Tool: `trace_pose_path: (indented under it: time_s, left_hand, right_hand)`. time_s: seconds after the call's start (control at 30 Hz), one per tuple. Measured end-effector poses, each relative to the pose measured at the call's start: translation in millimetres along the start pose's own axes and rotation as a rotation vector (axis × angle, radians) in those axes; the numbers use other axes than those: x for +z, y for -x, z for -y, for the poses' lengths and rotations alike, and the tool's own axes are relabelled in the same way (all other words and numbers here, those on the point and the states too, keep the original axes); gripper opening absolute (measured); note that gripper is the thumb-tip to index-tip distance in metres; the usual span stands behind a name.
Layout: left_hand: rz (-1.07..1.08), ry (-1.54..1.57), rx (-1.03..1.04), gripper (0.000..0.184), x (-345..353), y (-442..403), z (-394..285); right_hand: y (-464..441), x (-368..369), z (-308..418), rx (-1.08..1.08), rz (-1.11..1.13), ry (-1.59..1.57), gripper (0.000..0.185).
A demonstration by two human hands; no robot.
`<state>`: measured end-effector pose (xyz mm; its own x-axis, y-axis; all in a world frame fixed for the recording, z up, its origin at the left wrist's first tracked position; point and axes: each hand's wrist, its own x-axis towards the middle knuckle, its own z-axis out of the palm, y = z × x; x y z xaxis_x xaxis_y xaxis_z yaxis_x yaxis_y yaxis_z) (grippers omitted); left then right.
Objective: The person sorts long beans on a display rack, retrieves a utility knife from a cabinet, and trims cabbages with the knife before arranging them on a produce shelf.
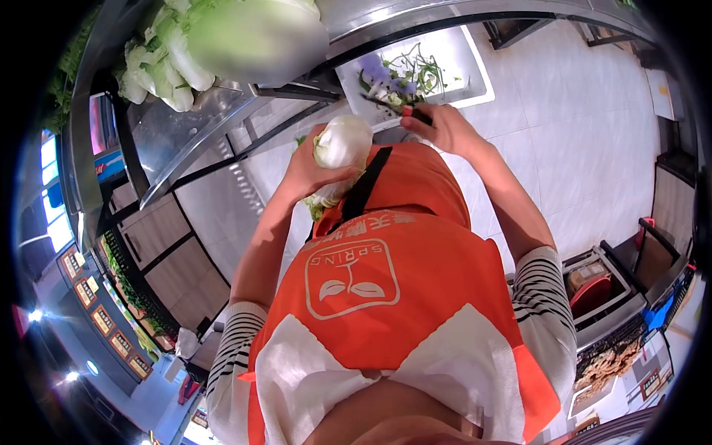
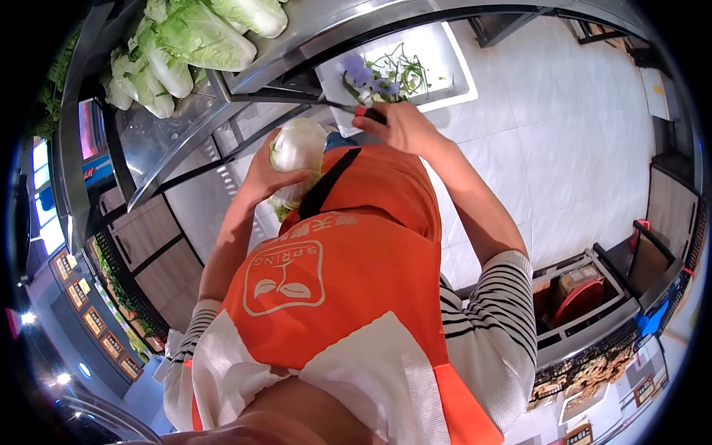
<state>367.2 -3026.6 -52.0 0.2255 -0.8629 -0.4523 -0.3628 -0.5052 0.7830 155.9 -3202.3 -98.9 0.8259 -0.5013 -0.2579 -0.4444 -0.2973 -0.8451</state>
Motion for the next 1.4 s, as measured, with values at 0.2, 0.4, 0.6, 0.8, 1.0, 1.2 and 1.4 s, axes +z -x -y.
trace_pose_path:
  time_s: [0.2, 0.4, 0.6, 0.8, 1.0, 1.2, 1.4]
  left_hand:
    - [-0.047, 0.051, 0.040, 0.077, -5, 6, 5]
    - [-0.155, 0.128, 0.052, 0.078, -15, 15, 19]
    - [-0.524, 0.158, -0.033, 0.080, -64, 54, 21]
    - [-0.831, -0.081, -0.107, 0.078, -150, 100, 39]
    - [-0.908, -1.005, 0.053, 0.072, -269, 66, 74]
    - [-0.623, -1.412, -0.004, 0.054, -401, -23, 164]
    - [-0.399, -1.601, 0.214, 0.051, -512, -47, 235]
  right_hand:
    - [-10, 1, 1, -0.006, 0.001, -0.104, 0.038]
    - [-11, -30, 31, -0.031, 0.180, -0.163, 0.031]
    - [-51, 7, -63, 0.231, 0.310, -1.424, 0.027]
    - [-47, 77, -169, 0.530, -0.036, -0.178, 0.030]
    - [-36, 75, -193, 0.703, 0.159, -0.077, 0.027]
    - [-26, 93, -174, 0.709, 0.035, -0.086, 0.030]
    - [-38, 136, -120, 0.837, 0.021, -0.250, 0.028]
